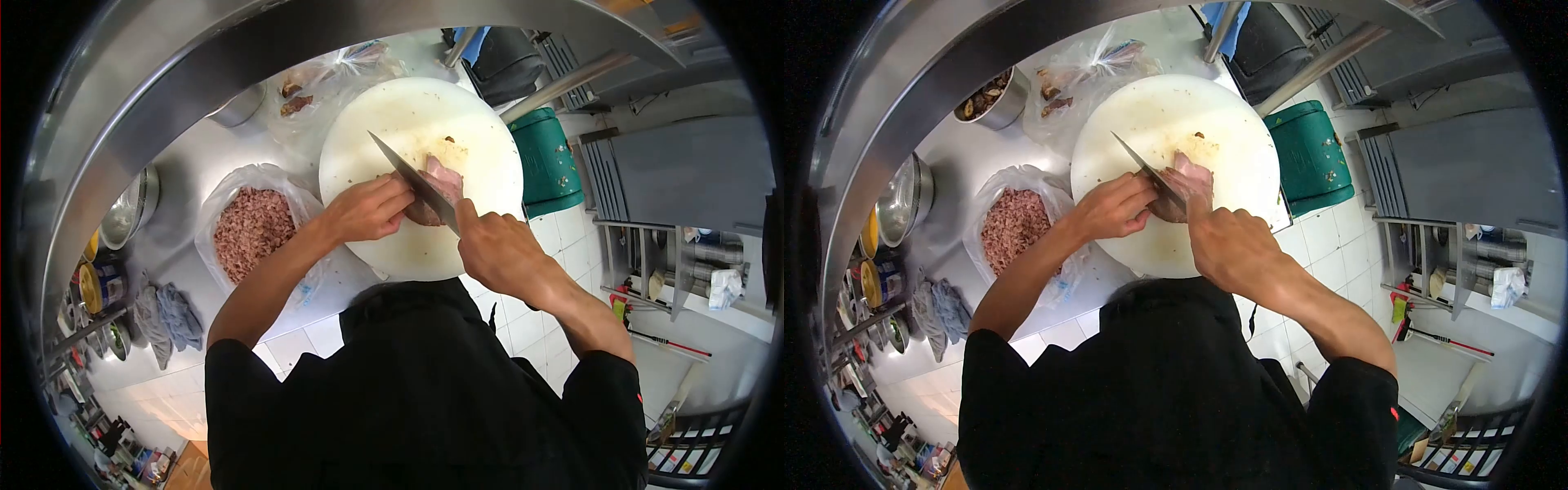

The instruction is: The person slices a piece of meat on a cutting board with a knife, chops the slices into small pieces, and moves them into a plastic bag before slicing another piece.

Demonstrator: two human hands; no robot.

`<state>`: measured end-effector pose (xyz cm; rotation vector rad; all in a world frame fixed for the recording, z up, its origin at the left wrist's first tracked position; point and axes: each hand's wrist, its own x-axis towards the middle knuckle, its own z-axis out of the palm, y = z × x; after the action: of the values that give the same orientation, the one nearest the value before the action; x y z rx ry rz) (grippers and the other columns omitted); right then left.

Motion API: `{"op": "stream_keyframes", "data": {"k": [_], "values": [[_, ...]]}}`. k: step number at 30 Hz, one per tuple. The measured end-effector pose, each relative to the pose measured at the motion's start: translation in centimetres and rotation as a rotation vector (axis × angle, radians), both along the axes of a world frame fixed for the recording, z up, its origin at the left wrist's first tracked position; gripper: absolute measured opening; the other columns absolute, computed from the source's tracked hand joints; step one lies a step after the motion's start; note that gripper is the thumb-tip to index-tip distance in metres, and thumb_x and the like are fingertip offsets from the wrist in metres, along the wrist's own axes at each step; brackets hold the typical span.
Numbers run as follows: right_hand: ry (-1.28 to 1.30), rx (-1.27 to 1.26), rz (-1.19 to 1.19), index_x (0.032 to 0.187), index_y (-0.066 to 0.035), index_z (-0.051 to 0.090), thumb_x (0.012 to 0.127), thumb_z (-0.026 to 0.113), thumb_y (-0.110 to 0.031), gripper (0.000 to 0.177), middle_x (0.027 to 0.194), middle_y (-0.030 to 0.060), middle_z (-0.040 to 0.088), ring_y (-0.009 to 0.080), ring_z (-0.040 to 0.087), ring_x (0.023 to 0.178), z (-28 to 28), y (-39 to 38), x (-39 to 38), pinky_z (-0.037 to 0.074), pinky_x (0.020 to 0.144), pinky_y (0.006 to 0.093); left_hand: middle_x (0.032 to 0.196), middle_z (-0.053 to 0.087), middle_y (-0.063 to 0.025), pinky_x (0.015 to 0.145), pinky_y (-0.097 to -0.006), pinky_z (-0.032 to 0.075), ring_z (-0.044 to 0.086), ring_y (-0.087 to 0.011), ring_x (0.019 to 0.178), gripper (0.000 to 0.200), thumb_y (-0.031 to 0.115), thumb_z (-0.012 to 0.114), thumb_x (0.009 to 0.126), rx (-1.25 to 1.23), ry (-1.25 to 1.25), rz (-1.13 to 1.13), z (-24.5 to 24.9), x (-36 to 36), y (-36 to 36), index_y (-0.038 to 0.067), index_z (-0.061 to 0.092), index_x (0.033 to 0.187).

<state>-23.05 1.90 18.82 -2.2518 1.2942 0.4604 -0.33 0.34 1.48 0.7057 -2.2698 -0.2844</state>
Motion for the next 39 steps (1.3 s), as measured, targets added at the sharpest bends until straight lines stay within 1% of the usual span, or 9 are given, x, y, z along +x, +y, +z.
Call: {"op": "stream_keyframes", "data": {"k": [7, 11, 15, 19, 22, 25, 29, 32, 39], "values": [[-0.098, 0.075, -0.045, 0.109, 0.009, 0.049, 0.093, 0.048, -0.005, 0.021, 0.090, 0.0354, 0.068, 0.0531, 0.068, 0.084, -0.9, -2.8, 1.3, 0.054, 0.076, 0.0598, 0.112, 0.068, -0.0148, 0.087, -0.0372, 0.058, 0.068, -0.0311, 0.098, 0.038, 0.002, 0.078, 0.068, 0.025, 0.003, -0.016, -0.7, 0.2, -0.4, 0.000, 0.069, 0.105], [-0.151, -0.007, -0.128, 0.130, 0.010, 0.044, 0.091, 0.053, -0.004, 0.042, 0.082, 0.0327, 0.067, 0.0494, 0.067, 0.076, -5.2, -3.3, 2.1, 0.052, 0.074, 0.0590, 0.109, 0.066, -0.0141, 0.086, -0.0372, 0.058, 0.067, -0.0306, 0.097, 0.037, 0.001, 0.077, 0.067, 0.083, 0.018, -0.006, -1.0, 0.1, -0.4, 0.000, 0.069, 0.104], [-0.050, 0.220, -0.058, 0.126, 0.008, 0.044, 0.093, 0.053, -0.006, 0.037, 0.080, 0.0330, 0.066, 0.0505, 0.067, 0.075, -1.8, -3.5, -1.3, 0.051, 0.073, 0.0587, 0.107, 0.065, -0.0128, 0.084, -0.0375, 0.057, 0.066, -0.0297, 0.095, 0.037, 0.001, 0.075, 0.068, 0.058, 0.042, -0.007, -0.4, 0.0, -0.7, 0.000, 0.068, 0.104], [-0.161, 0.018, -0.036, 0.128, 0.008, 0.040, 0.093, 0.054, -0.007, 0.041, 0.077, 0.0324, 0.066, 0.0523, 0.066, 0.073, -5.7, -3.1, 0.1, 0.052, 0.070, 0.0588, 0.107, 0.066, -0.0124, 0.082, -0.0371, 0.058, 0.066, -0.0292, 0.095, 0.036, 0.000, 0.075, 0.067, 0.093, 0.039, 0.010, -0.3, 0.1, -0.7, 0.000, 0.069, 0.102], [-0.101, 0.150, -0.091, 0.127, 0.009, 0.041, 0.091, 0.056, -0.008, 0.042, 0.077, 0.0322, 0.066, 0.0529, 0.066, 0.072, -4.7, -3.1, -1.0, 0.053, 0.068, 0.0589, 0.106, 0.066, -0.0130, 0.084, -0.0376, 0.057, 0.066, -0.0298, 0.095, 0.035, 0.000, 0.075, 0.068, 0.097, 0.057, 0.009, -0.4, -0.1, -0.5, 0.000, 0.068, 0.102], [-0.001, 0.141, -0.055, 0.111, 0.006, 0.049, 0.092, 0.053, -0.007, 0.024, 0.088, 0.0344, 0.069, 0.0502, 0.069, 0.083, -3.5, -2.6, -0.1, 0.054, 0.077, 0.0595, 0.107, 0.066, -0.0130, 0.086, -0.0379, 0.057, 0.066, -0.0302, 0.095, 0.035, 0.000, 0.075, 0.068, 0.117, 0.058, 0.006, -0.6, -0.1, -0.5, 0.000, 0.068, 0.102], [-0.358, -0.118, -0.244, 0.109, 0.005, 0.044, 0.095, 0.059, -0.013, 0.028, 0.067, 0.0299, 0.063, 0.0497, 0.065, 0.066, -11.1, -0.3, -3.5, 0.052, 0.062, 0.0563, 0.106, 0.066, -0.0131, 0.085, -0.0377, 0.057, 0.065, -0.0292, 0.095, 0.034, -0.002, 0.075, 0.069, 0.094, 0.076, -0.036, -0.3, -0.1, -0.7, 0.000, 0.067, 0.102], [-0.478, 0.019, -0.261, 0.106, 0.003, 0.042, 0.096, 0.058, -0.010, 0.023, 0.072, 0.0312, 0.062, 0.0515, 0.064, 0.071, -9.1, -1.1, -5.0, 0.048, 0.066, 0.0561, 0.107, 0.065, -0.0126, 0.085, -0.0371, 0.057, 0.065, -0.0281, 0.095, 0.032, -0.002, 0.075, 0.071, 0.071, 0.043, -0.035, 0.4, 0.1, -0.5, 0.000, 0.067, 0.101], [-0.375, -0.103, -0.278, 0.107, 0.007, 0.041, 0.091, 0.054, -0.003, 0.023, 0.070, 0.0334, 0.062, 0.0535, 0.063, 0.069, -2.3, -0.6, -4.4, 0.047, 0.069, 0.0622, 0.109, 0.063, -0.0091, 0.083, -0.0341, 0.056, 0.064, -0.0243, 0.094, 0.030, 0.001, 0.077, 0.073, -0.044, -0.046, 0.090, 0.3, 0.4, 1.5, 0.002, 0.066, 0.100]]}}
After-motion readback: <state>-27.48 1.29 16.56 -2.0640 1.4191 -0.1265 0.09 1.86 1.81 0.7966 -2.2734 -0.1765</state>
